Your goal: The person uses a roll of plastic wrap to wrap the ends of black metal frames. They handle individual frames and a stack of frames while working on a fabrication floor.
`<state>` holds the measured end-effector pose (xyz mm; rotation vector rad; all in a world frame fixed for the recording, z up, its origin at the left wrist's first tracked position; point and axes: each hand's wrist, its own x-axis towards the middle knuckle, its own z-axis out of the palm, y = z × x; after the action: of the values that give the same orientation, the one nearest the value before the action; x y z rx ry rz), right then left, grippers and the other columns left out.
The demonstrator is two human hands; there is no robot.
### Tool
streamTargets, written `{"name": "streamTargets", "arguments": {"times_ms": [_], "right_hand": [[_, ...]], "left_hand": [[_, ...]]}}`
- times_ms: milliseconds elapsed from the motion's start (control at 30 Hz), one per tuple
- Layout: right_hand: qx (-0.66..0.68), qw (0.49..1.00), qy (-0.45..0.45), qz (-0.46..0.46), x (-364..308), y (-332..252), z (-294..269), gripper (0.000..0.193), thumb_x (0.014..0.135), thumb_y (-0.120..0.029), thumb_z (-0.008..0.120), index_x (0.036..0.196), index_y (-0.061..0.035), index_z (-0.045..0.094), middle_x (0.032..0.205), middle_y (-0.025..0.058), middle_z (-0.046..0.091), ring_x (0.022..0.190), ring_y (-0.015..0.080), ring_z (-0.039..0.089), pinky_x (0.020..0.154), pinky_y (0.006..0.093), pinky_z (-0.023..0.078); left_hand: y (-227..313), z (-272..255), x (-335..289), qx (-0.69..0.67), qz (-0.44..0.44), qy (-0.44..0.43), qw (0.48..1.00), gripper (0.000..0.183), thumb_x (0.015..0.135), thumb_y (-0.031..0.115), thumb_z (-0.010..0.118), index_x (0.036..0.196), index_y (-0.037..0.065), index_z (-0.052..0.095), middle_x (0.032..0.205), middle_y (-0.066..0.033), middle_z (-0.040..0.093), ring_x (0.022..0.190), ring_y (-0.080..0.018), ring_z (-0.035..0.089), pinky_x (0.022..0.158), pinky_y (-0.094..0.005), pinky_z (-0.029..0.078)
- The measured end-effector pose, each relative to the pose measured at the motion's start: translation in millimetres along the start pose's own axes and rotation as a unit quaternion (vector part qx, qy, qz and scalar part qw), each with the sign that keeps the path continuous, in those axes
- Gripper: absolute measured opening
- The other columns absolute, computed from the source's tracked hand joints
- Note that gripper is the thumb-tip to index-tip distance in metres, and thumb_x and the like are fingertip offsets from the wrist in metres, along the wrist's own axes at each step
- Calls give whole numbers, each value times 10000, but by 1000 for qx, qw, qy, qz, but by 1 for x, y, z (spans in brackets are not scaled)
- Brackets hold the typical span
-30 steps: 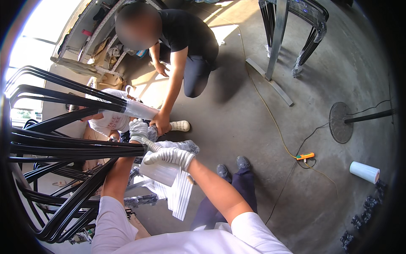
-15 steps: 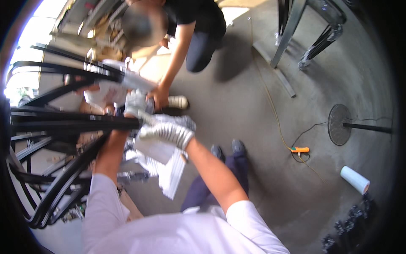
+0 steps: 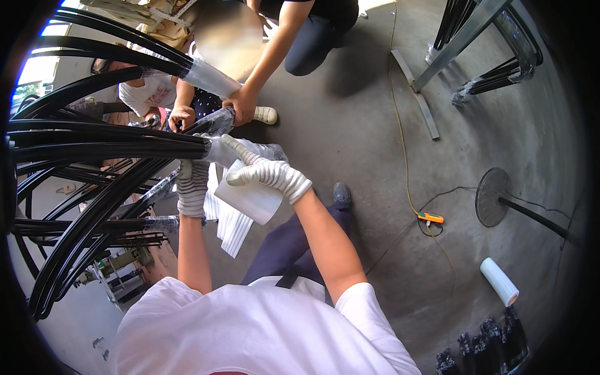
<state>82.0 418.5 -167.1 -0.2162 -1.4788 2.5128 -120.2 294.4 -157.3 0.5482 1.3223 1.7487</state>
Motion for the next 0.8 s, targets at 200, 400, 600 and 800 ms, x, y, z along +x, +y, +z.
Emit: {"name": "streamTargets", "arguments": {"times_ms": [200,400,600,800], "right_hand": [[-103,993,29,-43,17,7,8,886,662,-391,701,1372,-151,230,1302,106,343,1192,233,325,991,290,255],[-114,993,-13,1,8,-26,32,1008,652,-297,729,1392,-250,46,1361,129,282,1262,253,255,1010,282,225],[-103,994,-31,0,9,-21,30,1006,664,-301,730,1394,-228,41,1360,108,281,1252,219,255,1011,276,222],[-39,999,-24,-28,-4,-24,26,889,706,-307,674,1394,-208,120,1358,113,280,1254,204,237,1012,278,214]], "left_hand": [[6,8,-2,241,48,42,968,319,866,141,513,1145,-9,477,1051,-83,556,959,-138,515,853,-242,395],[-4,15,-5,250,87,50,963,347,864,104,492,1197,25,441,1162,-89,496,1059,-174,483,936,-285,366],[-28,24,-13,226,79,62,969,391,874,116,482,1243,30,385,1169,-105,472,1043,-184,478,908,-285,380],[-38,50,-44,123,-9,60,991,442,879,133,482,1287,48,334,1184,-107,450,1034,-187,476,902,-288,388]]}}
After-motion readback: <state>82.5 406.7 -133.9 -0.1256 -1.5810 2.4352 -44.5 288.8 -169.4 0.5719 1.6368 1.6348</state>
